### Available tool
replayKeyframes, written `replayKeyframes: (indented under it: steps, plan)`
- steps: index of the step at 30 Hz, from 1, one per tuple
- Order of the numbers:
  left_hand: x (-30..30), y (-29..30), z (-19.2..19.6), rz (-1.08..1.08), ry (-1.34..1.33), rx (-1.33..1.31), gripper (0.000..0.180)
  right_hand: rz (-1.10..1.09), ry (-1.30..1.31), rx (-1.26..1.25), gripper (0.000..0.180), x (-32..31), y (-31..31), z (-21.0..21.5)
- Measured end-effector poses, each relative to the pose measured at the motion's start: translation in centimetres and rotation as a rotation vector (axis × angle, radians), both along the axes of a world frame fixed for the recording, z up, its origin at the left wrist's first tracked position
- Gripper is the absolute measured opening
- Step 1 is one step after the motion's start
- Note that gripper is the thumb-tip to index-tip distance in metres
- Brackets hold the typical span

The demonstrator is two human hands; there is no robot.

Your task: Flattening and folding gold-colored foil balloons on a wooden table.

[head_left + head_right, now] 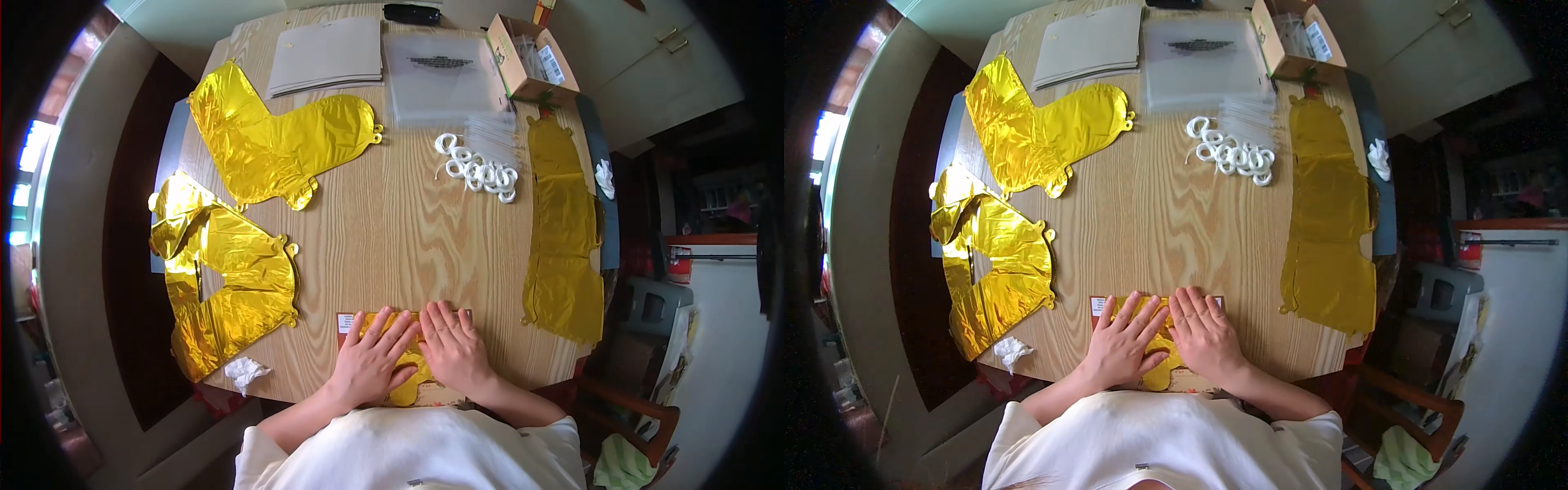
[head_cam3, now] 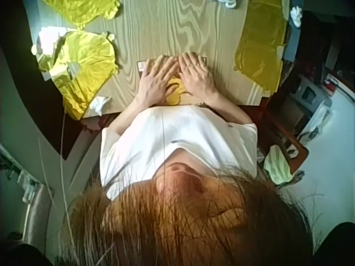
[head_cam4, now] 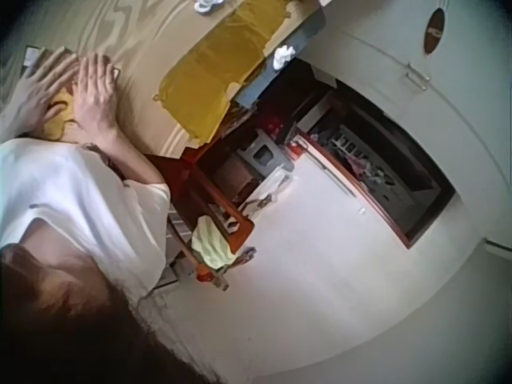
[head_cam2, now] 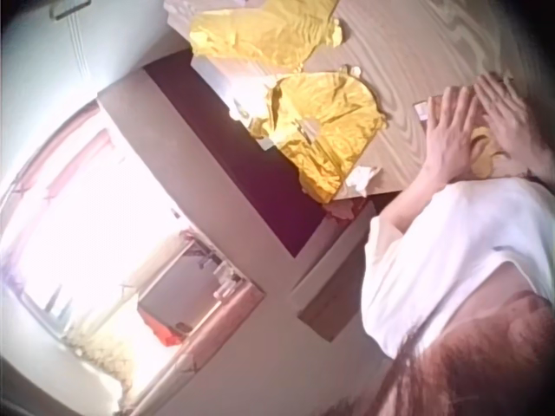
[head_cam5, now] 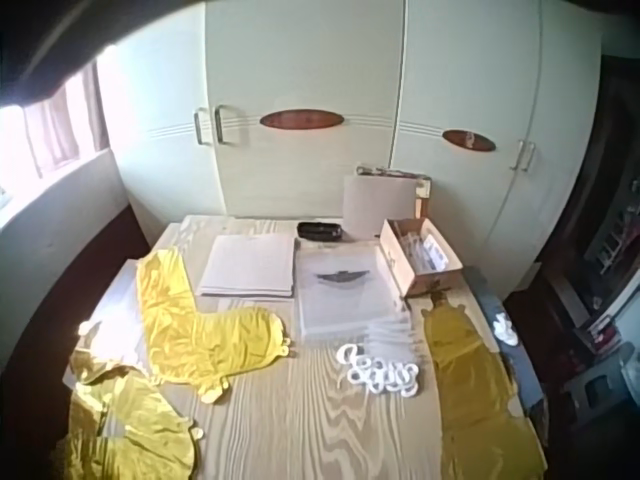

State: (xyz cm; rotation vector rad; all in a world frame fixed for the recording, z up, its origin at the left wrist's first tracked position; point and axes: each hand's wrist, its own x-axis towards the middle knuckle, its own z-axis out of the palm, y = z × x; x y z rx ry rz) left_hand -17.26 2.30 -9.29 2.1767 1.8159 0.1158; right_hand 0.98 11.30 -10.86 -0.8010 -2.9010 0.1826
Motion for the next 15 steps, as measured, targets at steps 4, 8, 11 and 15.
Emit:
replayKeyframes:
  steps: [4,8,11,15]
  plan:
    - [-0.2,-0.4,-0.1,0.002,-0.013,0.008,0.075,-0.023,-0.05,0.009,0.063,0.6,-0.4,-0.2]
    - [-0.8,-1.0,0.3,0.048,-0.062,-0.045,0.082,-0.045,-0.077,-0.04,0.071,0.9,-0.7,0.1]
    - [-1.4,-1.4,0.8,0.112,-0.107,-0.059,0.088,-0.058,-0.061,-0.063,0.076,1.0,-0.8,0.2]
    - [-2.4,-2.1,0.7,0.146,-0.109,-0.038,0.095,-0.074,-0.036,-0.08,0.08,1.1,-0.8,0.4]
